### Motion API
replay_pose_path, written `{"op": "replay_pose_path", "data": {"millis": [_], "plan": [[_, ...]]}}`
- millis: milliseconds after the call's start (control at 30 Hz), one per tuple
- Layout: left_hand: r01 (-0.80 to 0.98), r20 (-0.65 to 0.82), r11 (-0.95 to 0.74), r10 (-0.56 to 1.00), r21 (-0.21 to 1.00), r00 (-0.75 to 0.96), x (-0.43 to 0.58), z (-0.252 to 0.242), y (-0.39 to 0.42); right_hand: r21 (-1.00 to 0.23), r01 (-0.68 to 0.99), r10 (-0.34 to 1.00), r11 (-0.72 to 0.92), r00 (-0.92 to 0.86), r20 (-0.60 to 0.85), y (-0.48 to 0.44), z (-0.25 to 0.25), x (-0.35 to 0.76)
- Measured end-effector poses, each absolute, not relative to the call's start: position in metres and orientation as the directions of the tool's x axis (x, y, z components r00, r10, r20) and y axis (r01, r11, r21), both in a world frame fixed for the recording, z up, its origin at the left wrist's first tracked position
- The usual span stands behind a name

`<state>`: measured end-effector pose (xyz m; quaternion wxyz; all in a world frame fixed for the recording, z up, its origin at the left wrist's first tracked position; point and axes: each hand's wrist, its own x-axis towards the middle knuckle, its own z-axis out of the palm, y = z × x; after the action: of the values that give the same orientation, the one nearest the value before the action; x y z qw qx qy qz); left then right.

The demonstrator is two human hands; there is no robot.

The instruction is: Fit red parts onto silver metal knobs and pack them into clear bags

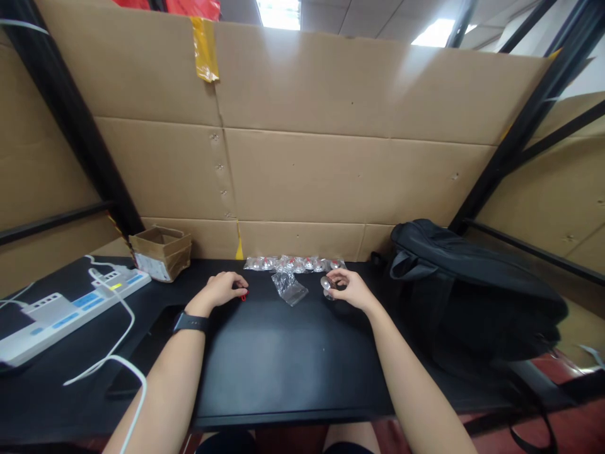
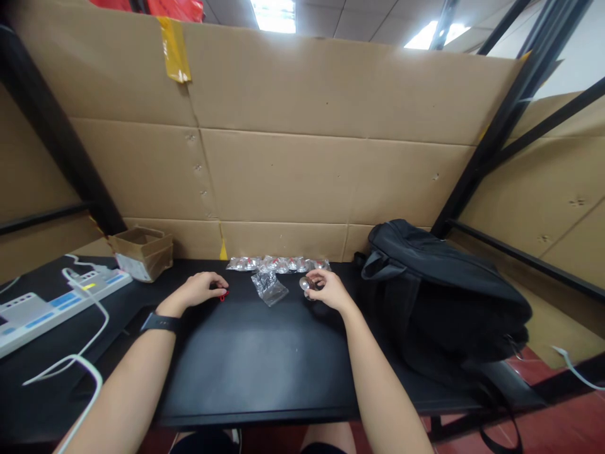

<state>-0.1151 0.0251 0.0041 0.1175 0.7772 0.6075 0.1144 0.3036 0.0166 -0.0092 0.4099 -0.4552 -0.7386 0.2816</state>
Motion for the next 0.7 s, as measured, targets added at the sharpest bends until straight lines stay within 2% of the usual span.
{"op": "replay_pose_path", "data": {"millis": [167,267,367,467,567,700], "plan": [[0.928,-0.025,-0.166,0.982,0.334,0.185,-0.103,0.001,0.026,-0.861,0.290,0.895,0.418,-0.293,0.336,0.014,-0.009,0.298],[0.927,-0.018,-0.185,0.979,0.325,0.202,-0.100,0.002,0.024,-0.888,0.207,0.891,0.411,-0.296,0.344,0.010,-0.006,0.292],[0.913,0.080,-0.226,0.974,0.339,0.211,-0.095,0.007,0.020,-0.936,0.066,0.906,0.347,-0.279,0.317,0.005,-0.004,0.285],[0.814,0.245,-0.320,0.943,0.486,0.225,-0.082,0.016,0.014,-0.948,-0.149,0.929,0.281,-0.207,0.308,0.001,0.000,0.277],[0.646,0.382,-0.434,0.895,0.628,0.230,-0.062,0.022,0.009,-0.893,-0.369,0.944,0.256,-0.104,0.314,-0.004,0.007,0.268],[0.647,0.427,-0.443,0.883,0.621,0.196,-0.044,0.022,0.005,-0.826,-0.531,0.958,0.190,-0.085,0.275,-0.010,0.015,0.259]]}}
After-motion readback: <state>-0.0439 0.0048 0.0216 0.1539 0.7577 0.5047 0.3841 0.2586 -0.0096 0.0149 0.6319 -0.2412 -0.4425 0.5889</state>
